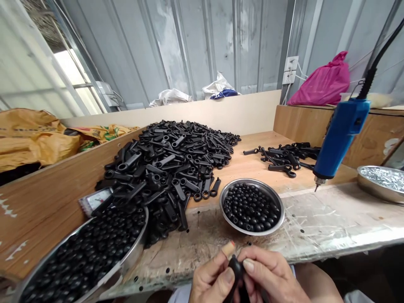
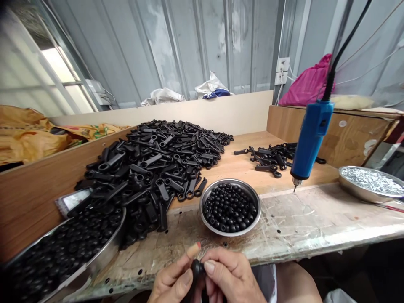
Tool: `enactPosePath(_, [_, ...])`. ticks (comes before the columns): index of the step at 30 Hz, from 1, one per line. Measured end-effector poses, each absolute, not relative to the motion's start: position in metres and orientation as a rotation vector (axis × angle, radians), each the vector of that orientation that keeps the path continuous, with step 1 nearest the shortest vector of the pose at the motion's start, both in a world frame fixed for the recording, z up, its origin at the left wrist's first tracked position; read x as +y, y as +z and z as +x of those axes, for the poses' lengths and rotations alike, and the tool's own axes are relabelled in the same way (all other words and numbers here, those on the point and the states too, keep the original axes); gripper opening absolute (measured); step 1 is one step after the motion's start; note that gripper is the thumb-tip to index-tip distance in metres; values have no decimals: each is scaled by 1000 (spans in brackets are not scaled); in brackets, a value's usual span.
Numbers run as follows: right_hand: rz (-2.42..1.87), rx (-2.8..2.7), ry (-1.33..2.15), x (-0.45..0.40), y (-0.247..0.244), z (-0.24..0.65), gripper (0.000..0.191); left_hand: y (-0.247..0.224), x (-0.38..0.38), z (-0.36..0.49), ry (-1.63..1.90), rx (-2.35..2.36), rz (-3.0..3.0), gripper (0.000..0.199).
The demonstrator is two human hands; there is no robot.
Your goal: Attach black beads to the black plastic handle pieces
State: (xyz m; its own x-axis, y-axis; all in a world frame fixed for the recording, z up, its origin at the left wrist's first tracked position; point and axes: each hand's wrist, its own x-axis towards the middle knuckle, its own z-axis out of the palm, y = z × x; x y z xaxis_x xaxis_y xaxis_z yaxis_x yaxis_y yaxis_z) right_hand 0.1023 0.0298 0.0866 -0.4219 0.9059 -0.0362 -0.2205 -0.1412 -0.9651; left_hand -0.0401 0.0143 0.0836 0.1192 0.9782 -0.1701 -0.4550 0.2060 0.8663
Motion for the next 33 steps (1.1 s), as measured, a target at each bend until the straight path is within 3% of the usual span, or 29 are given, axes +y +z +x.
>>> enactPosePath(3, [-847,-1305,1522,60,116,111,37,88,50,-59,1362,1316,1302,55])
enactPosePath(6, [-966,-1389,1183,102,147,124,34,94,95,-80,1143,1770,1730,44])
enactPosePath(12, [-1553,-1494,507,212,175,154,26,102,168,-71,736,1937,2197,16])
enactPosePath(16, [-1825,-1438,304,259,177,177,24,91,194,-57,589,1933,2393,27])
enactPosePath(19, [-1871,-1571,248,260,172,177,29,81,200,-61,514,1928,2462,30])
enactPosePath(26, [-1606,-2343,359,183,155,135,14,74,188,-68,530,1933,2455,35])
enactPosePath(30, [-1510,-2714,289,157,152,122,32,84,183,-66,625,1957,2295,18])
enactPosePath(33, [-1526,-2849,146,154,147,112,34,100,176,-69,788,1945,2048,10])
